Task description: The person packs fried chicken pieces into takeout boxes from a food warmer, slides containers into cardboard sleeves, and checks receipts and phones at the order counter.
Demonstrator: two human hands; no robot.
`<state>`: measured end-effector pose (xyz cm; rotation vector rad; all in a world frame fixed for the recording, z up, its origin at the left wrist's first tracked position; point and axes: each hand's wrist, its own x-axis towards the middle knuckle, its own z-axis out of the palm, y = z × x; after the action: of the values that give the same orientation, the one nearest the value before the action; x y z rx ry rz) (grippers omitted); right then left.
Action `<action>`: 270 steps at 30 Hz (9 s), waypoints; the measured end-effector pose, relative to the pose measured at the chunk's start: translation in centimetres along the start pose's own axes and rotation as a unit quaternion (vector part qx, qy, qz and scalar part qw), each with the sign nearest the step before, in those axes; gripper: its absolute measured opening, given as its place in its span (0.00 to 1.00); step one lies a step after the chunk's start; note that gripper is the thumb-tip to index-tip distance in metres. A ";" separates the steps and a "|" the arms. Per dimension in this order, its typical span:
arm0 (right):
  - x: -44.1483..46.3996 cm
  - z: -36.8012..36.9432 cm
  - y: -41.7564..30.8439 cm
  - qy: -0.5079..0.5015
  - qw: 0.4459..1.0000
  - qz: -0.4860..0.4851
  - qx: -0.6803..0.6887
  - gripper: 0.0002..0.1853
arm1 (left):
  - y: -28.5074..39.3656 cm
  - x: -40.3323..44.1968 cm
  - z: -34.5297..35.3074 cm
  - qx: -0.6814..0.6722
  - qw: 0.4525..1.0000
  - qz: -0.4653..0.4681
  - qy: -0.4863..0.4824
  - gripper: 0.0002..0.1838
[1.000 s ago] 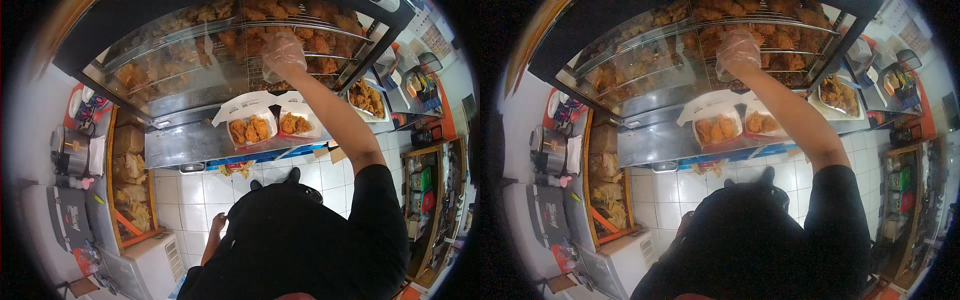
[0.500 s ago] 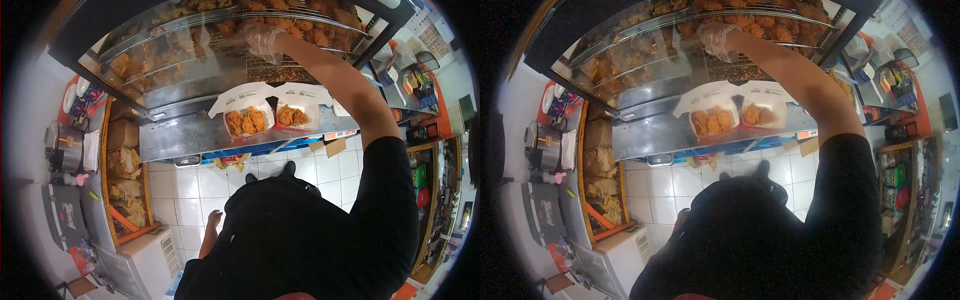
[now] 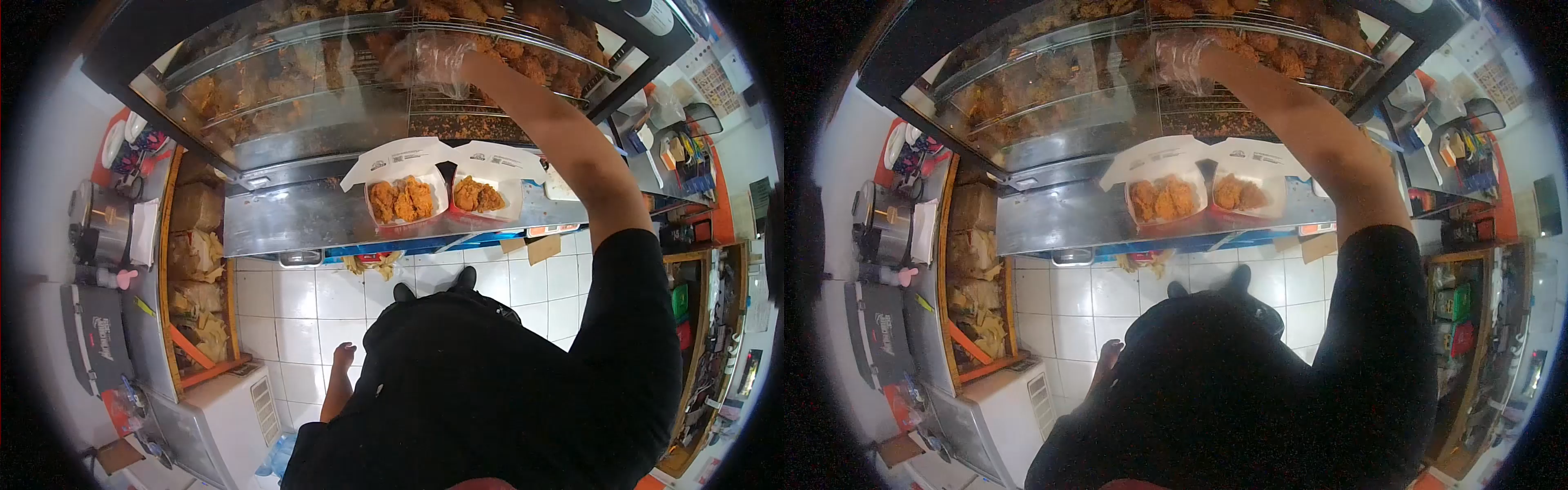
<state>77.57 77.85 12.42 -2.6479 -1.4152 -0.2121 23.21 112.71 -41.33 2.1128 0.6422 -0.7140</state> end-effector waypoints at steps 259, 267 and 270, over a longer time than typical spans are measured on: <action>-9.4 25.0 -18.3 0.108 0.905 0.372 0.177 0.27 | 40.7 1.1 -9.3 -0.195 0.857 0.343 0.332 0.17; -7.6 22.4 -15.4 -0.037 0.880 0.430 0.198 0.31 | 40.3 1.6 -9.6 -0.222 0.850 0.349 0.325 0.16; -9.6 23.1 -12.3 0.073 0.533 0.454 0.710 0.32 | 40.6 0.8 -10.4 -0.227 0.859 0.343 0.305 0.16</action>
<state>63.41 80.99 -11.38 -1.3878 0.2270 0.5769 52.90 98.86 -15.20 1.8920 0.2766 0.4892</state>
